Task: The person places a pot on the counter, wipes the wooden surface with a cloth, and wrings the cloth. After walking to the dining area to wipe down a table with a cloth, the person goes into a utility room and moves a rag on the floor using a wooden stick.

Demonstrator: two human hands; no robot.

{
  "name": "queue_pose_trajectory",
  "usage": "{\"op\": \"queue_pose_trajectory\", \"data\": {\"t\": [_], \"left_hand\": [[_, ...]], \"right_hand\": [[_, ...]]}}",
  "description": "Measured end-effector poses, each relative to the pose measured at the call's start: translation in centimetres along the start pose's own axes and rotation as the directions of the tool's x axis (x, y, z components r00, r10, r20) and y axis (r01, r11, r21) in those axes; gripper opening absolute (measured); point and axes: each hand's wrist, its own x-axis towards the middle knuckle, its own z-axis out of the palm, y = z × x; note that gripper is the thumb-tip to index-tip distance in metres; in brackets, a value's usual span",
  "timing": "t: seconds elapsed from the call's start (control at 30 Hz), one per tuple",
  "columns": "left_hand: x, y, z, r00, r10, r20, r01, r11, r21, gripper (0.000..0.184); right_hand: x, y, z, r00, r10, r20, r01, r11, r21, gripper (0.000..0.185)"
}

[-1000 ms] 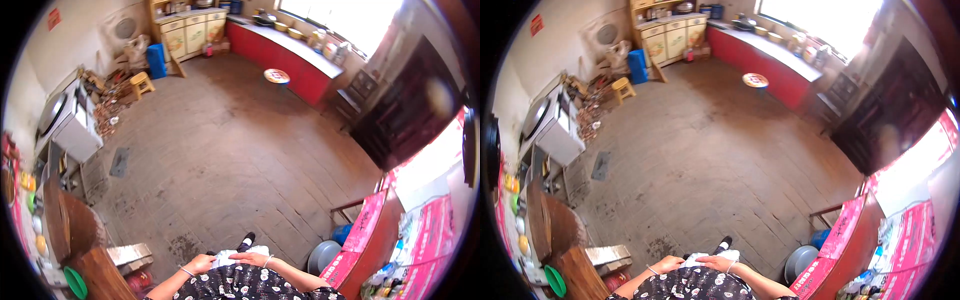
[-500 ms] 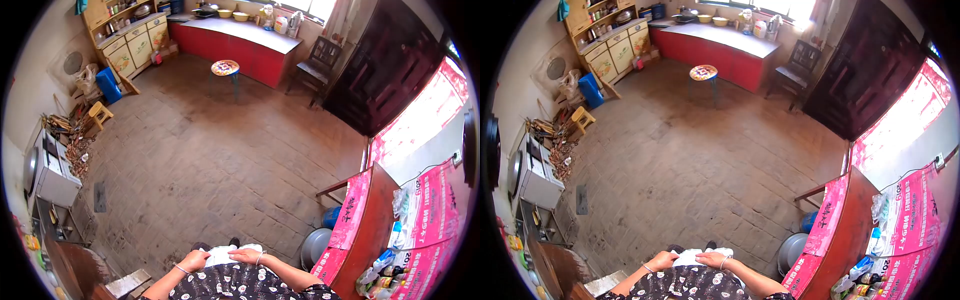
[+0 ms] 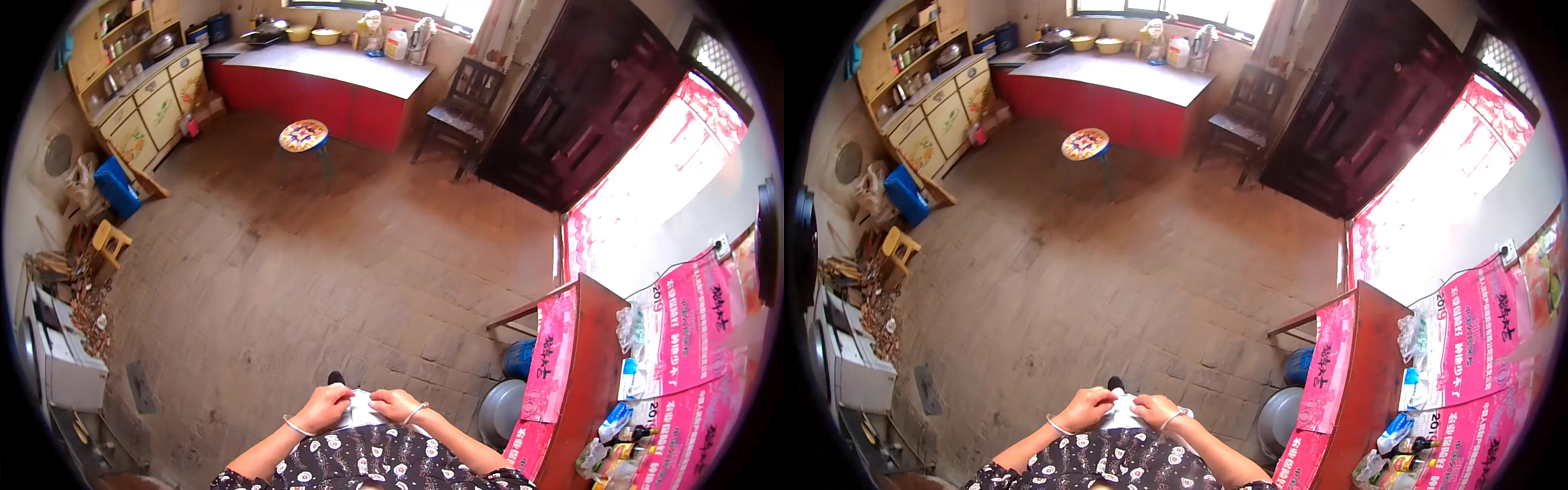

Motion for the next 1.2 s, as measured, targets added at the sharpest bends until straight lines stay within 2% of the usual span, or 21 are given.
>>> {"op": "queue_pose_trajectory", "data": {"t": [0.07,0.1,0.13,0.2,0.27,0.3,0.4,0.43,0.53,0.57,0.6,0.67,0.7,0.8,0.83,0.93,0.97,1.0,1.07,1.17,1.2], "left_hand": [[4.0,2.2,-1.4,0.996,0.092,0.0,-0.092,0.993,-0.073,0.021],[6.0,3.4,-2.0,0.989,0.146,0.02,-0.145,0.989,-0.037,0.022],[7.8,4.6,-2.3,0.979,0.199,0.047,-0.199,0.98,-0.004,0.022],[10.9,5.7,-1.9,0.945,0.324,0.051,-0.328,0.941,0.083,0.02],[14.0,6.2,-0.9,0.884,0.467,-0.003,-0.457,0.867,0.197,0.015],[15.2,7.1,-0.8,0.882,0.469,0.044,-0.468,0.862,0.195,0.014],[19.4,8.2,1.3,0.842,0.516,0.156,-0.515,0.856,-0.048,0.013],[20.6,9.0,1.9,0.824,0.521,0.222,-0.53,0.848,-0.021,0.013],[24.8,10.9,4.8,0.845,0.404,0.35,-0.458,0.885,0.083,0.011],[26.8,10.9,6.2,0.847,0.431,0.311,-0.499,0.845,0.19,0.012],[28.8,11.0,7.4,0.875,0.363,0.321,-0.454,0.844,0.285,0.015],[32.3,12.5,9.2,0.872,0.333,0.359,-0.446,0.842,0.304,0.016],[33.8,13.2,10.5,0.866,0.344,0.362,-0.454,0.844,0.285,0.015],[37.5,15.4,13.7,0.802,0.323,0.503,-0.464,0.866,0.184,0.018],[38.1,16.1,15.3,0.76,0.559,0.332,-0.645,0.713,0.275,0.019],[42.5,17.6,16.2,0.745,0.474,0.469,-0.607,0.774,0.181,0.012],[44.3,15.8,17.6,0.784,0.388,0.485,-0.55,0.797,0.25,0.01],[46.0,16.1,17.9,0.8,0.358,0.482,-0.505,0.836,0.218,0.01],[48.5,17.3,18.7,0.78,0.465,0.419,-0.593,0.764,0.255,0.009],[53.2,20.0,19.1,0.703,0.533,0.471,-0.628,0.776,0.059,0.008],[54.7,21.3,19.0,0.662,0.521,0.539,-0.661,0.745,0.09,0.013]], "right_hand": [[2.2,-2.0,-1.8,0.997,-0.002,-0.073,-0.004,0.996,-0.085,0.035],[2.6,-3.8,-3.2,0.987,-0.011,-0.158,-0.022,0.979,-0.205,0.032],[3.9,-3.6,-3.8,0.988,0.097,-0.122,-0.127,0.955,-0.269,0.037],[5.0,-3.1,-5.5,0.969,0.054,-0.239,-0.151,0.9,-0.409,0.035],[5.3,-2.2,-7.3,0.945,0.062,-0.322,-0.185,0.913,-0.364,0.038],[5.5,-1.7,-8.4,0.931,0.063,-0.361,-0.196,0.918,-0.344,0.041],[5.9,0.2,-11.0,0.93,0.099,-0.354,-0.25,0.876,-0.413,0.047],[6.1,1.0,-12.0,0.925,0.103,-0.366,-0.263,0.868,-0.422,0.047],[6.7,3.7,-15.0,0.907,0.112,-0.407,-0.295,0.857,-0.422,0.047],[6.6,4.6,-16.2,0.899,0.12,-0.421,-0.307,0.858,-0.412,0.047],[6.6,5.7,-17.5,0.889,0.13,-0.439,-0.321,0.86,-0.396,0.047],[6.3,7.6,-20.2,0.871,0.15,-0.467,-0.347,0.862,-0.37,0.046],[6.1,8.6,-21.6,0.863,0.158,-0.479,-0.358,0.862,-0.36,0.046],[5.7,11.6,-25.5,0.842,0.186,-0.507,-0.389,0.86,-0.331,0.046],[5.7,12.4,-26.8,0.833,0.196,-0.518,-0.399,0.86,-0.317,0.046],[5.7,14.7,-30.4,0.813,0.224,-0.538,-0.426,0.858,-0.287,0.045],[5.8,15.5,-31.6,0.804,0.232,-0.548,-0.437,0.854,-0.281,0.045],[5.9,16.3,-32.9,0.797,0.239,-0.555,-0.447,0.851,-0.276,0.045],[6.7,17.6,-35.8,0.78,0.246,-0.575,-0.461,0.847,-0.263,0.045],[7.9,19.6,-40.4,0.741,0.278,-0.611,-0.498,0.838,-0.224,0.045],[8.3,20.4,-41.8,0.726,0.294,-0.622,-0.516,0.83,-0.21,0.045]]}}
